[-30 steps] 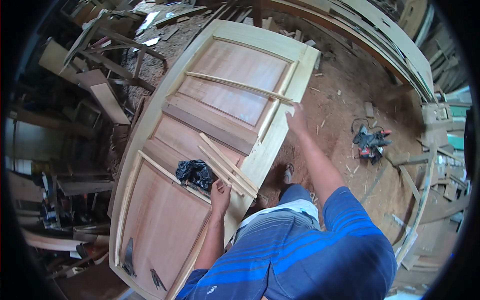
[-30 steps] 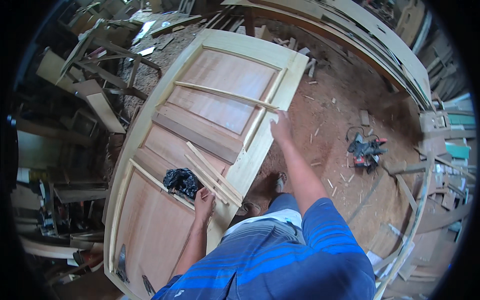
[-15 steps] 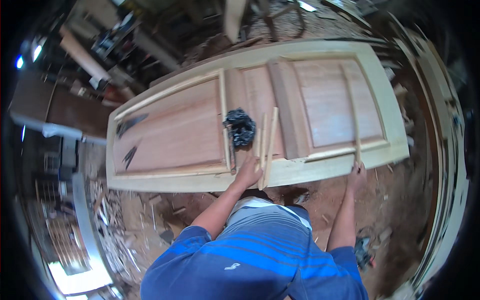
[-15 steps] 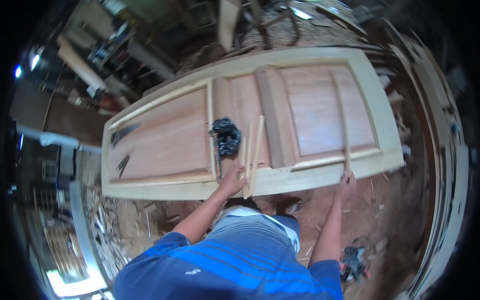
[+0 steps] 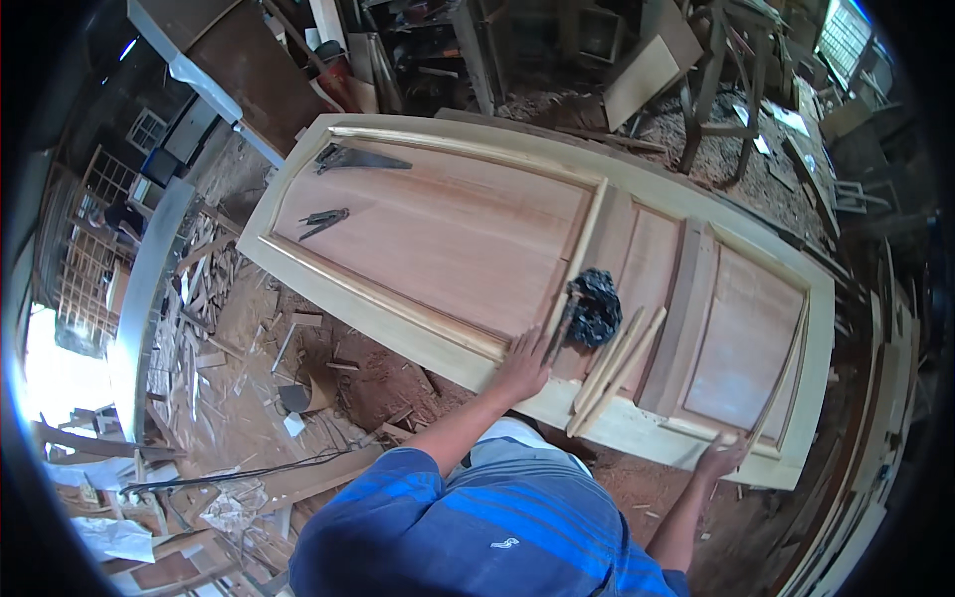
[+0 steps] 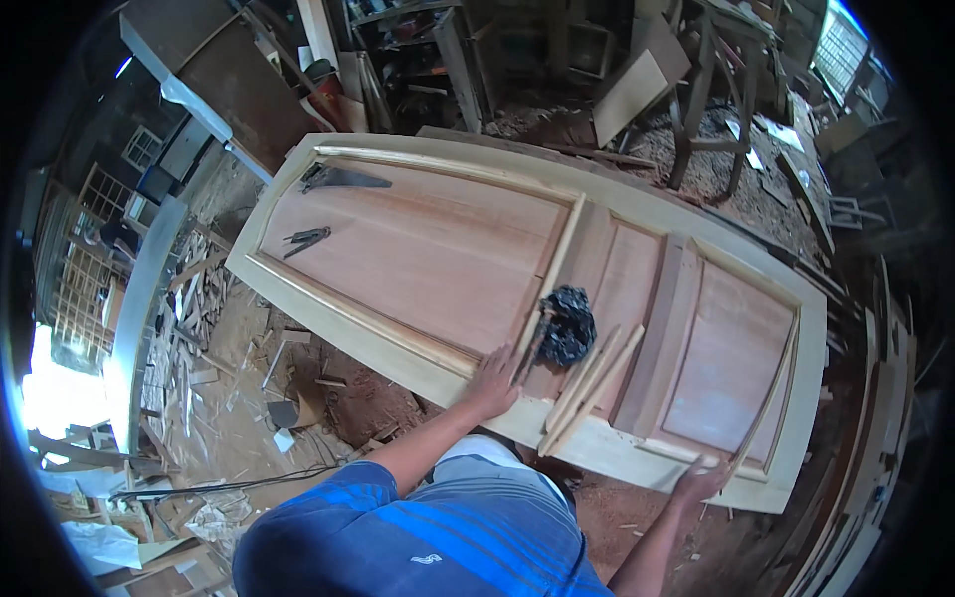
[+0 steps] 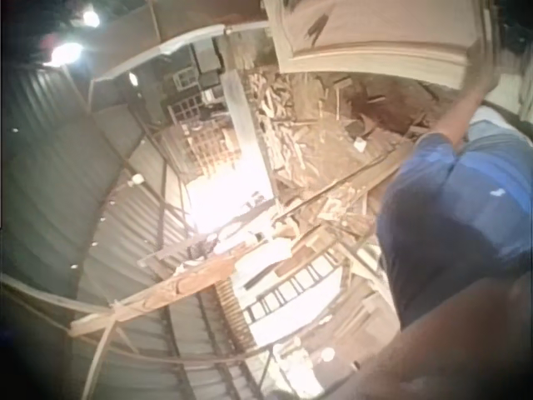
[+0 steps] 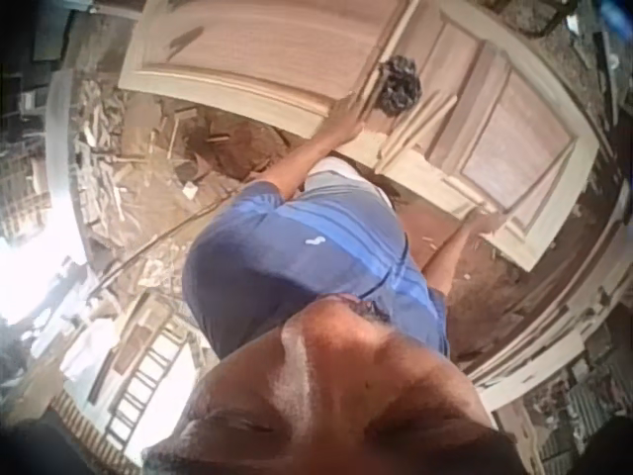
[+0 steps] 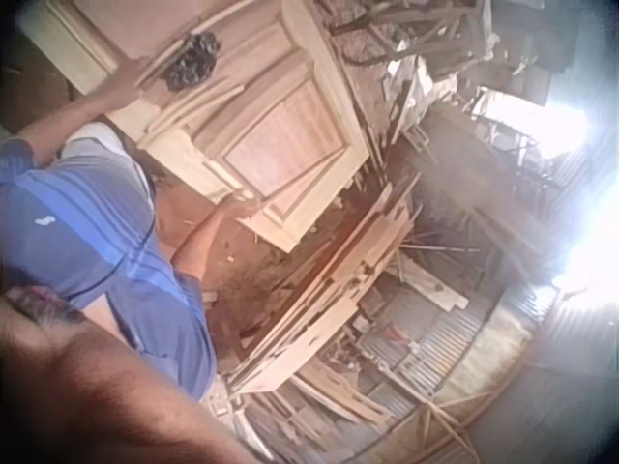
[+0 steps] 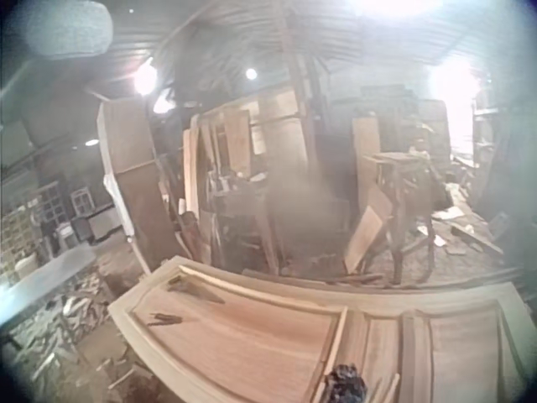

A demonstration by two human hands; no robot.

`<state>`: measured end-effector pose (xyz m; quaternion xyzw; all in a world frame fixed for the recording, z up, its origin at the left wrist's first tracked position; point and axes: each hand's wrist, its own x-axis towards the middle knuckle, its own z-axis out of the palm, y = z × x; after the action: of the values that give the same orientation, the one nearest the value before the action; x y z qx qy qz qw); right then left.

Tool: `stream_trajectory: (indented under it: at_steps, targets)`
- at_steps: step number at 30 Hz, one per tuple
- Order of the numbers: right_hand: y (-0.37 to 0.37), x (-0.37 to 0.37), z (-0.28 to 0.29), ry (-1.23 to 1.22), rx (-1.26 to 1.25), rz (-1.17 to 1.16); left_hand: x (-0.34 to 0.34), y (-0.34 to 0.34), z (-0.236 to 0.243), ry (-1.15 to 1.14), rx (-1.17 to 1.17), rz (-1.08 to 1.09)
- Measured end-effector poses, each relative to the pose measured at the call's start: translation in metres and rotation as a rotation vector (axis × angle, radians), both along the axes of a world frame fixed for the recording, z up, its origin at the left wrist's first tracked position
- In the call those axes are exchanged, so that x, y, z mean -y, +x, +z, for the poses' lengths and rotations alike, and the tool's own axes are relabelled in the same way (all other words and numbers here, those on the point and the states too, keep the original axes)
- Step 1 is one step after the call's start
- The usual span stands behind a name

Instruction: The person fits wooden trim pieces into the recesses of a large wooden door panel, using their hands to position the trim and a hand saw to cut a longer piece of trim to the correct length after marking it with a pencil.

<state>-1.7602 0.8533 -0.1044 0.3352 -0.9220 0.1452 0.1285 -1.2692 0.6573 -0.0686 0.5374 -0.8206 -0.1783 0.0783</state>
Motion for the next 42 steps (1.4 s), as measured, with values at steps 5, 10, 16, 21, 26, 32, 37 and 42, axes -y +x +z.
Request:
stream_trajectory:
  at_steps: [5, 10, 16, 21, 26, 32, 37, 42]
  targets:
    - [0.188, 0.081, -0.003, -0.176, 0.412, 0.548, 0.009, 0.048, -0.008, 0.126, -0.172, -0.134]
    - [0.323, 0.134, 0.006, 0.044, 0.504, 0.672, 0.021, 0.096, -0.013, 0.114, -0.334, -0.319]
    - [0.338, 0.142, 0.003, 0.052, 0.384, 0.618, 0.039, 0.172, -0.021, 0.025, -0.324, -0.326]
    - [0.338, 0.144, -0.004, -0.028, 0.275, 0.55, 0.051, 0.227, -0.027, 0.016, -0.203, -0.239]
    - [0.33, 0.146, -0.011, -0.055, 0.38, 0.34, 0.06, 0.278, -0.028, -0.083, -0.174, -0.172]
    - [0.296, 0.152, 0.001, -0.324, 0.566, 0.162, 0.072, 0.293, -0.038, -0.147, -0.155, -0.154]
    - [0.34, 0.114, 0.035, -0.538, 0.892, -0.096, 0.072, 0.287, -0.04, -0.191, -0.221, -0.232]
    - [0.381, 0.099, 0.034, -0.457, 0.875, -0.129, 0.074, 0.288, -0.04, -0.224, -0.223, -0.196]
